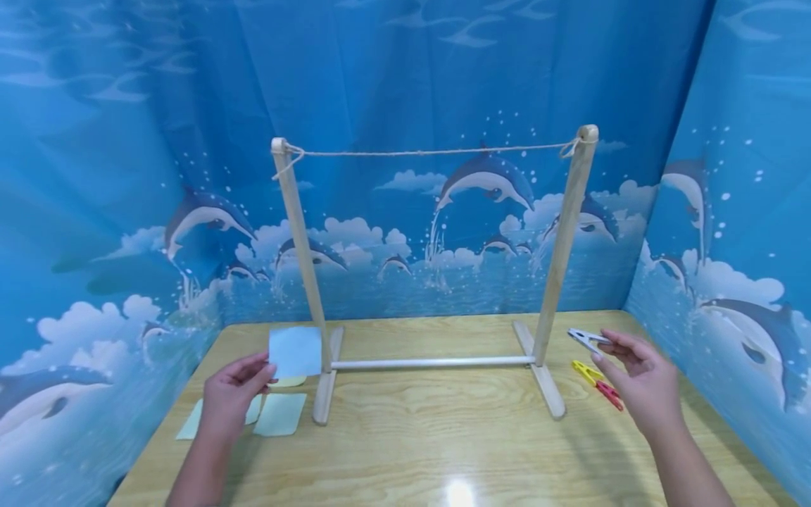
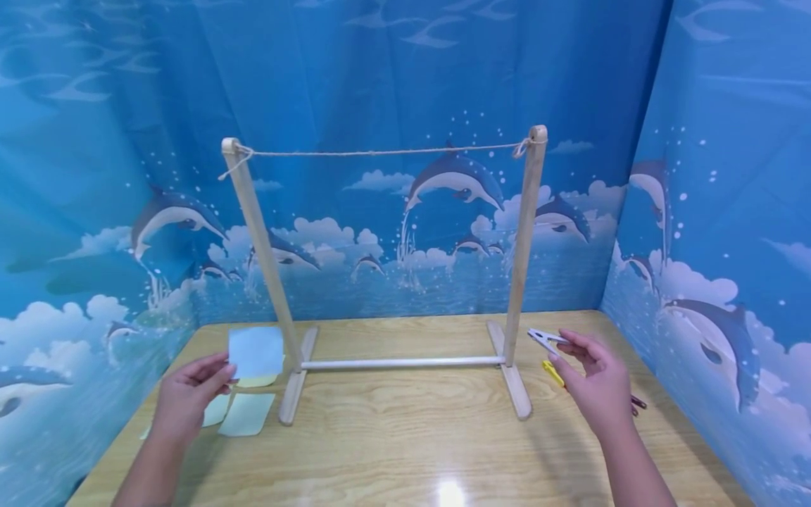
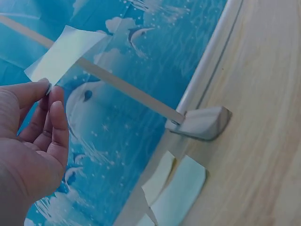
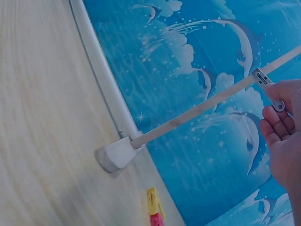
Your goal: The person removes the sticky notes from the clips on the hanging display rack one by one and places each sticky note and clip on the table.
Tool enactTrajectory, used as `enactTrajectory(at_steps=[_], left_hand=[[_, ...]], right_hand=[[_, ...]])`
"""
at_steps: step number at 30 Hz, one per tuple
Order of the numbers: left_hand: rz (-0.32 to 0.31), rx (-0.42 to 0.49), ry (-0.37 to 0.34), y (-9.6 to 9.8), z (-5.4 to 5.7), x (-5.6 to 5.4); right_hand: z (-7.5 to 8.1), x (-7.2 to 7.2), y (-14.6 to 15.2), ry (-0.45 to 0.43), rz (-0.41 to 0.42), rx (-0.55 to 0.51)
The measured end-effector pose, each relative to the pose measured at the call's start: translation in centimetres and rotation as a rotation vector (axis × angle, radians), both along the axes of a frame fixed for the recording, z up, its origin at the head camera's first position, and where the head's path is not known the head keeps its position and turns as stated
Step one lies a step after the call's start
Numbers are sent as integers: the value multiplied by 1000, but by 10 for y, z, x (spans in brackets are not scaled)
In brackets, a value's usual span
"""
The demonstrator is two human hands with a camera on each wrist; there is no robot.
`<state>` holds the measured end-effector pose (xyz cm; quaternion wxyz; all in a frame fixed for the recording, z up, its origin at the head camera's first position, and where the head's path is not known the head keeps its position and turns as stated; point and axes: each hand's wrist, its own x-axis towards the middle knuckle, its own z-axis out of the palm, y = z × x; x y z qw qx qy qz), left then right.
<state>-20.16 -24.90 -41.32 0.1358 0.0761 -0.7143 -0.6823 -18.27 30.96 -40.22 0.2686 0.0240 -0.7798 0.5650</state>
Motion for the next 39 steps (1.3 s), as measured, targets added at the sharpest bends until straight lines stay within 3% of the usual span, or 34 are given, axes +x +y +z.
enactTrajectory(at_steps=[5,10,14,18,22,25,31,34,39], left_hand=[[6,4,-33,-5,-12,3],[32,16,-53,-11,-23,7],[53,83,-72,-20,-31,8],[61,151,-47,-31,-39,5],[56,166,2,-42,-47,-2],[45,151,-3,-49,-50,-6],[68,136,-112,-59,-45,-16],[63,76,-182,-64,-43,-22],[56,22,-214,-72,-42,-30]], right_hand=[[-15,3,4,-13,24,-109],[-24,4,9,-118,3,-208],[-32,4,14,-169,-68,-115],[-42,5,21,-210,-137,19],[-52,6,31,-232,-132,15],[-60,6,37,-222,-122,-22],[-73,8,46,-179,-130,22],[-80,11,50,-179,-130,56],[-87,12,56,-227,-136,99]])
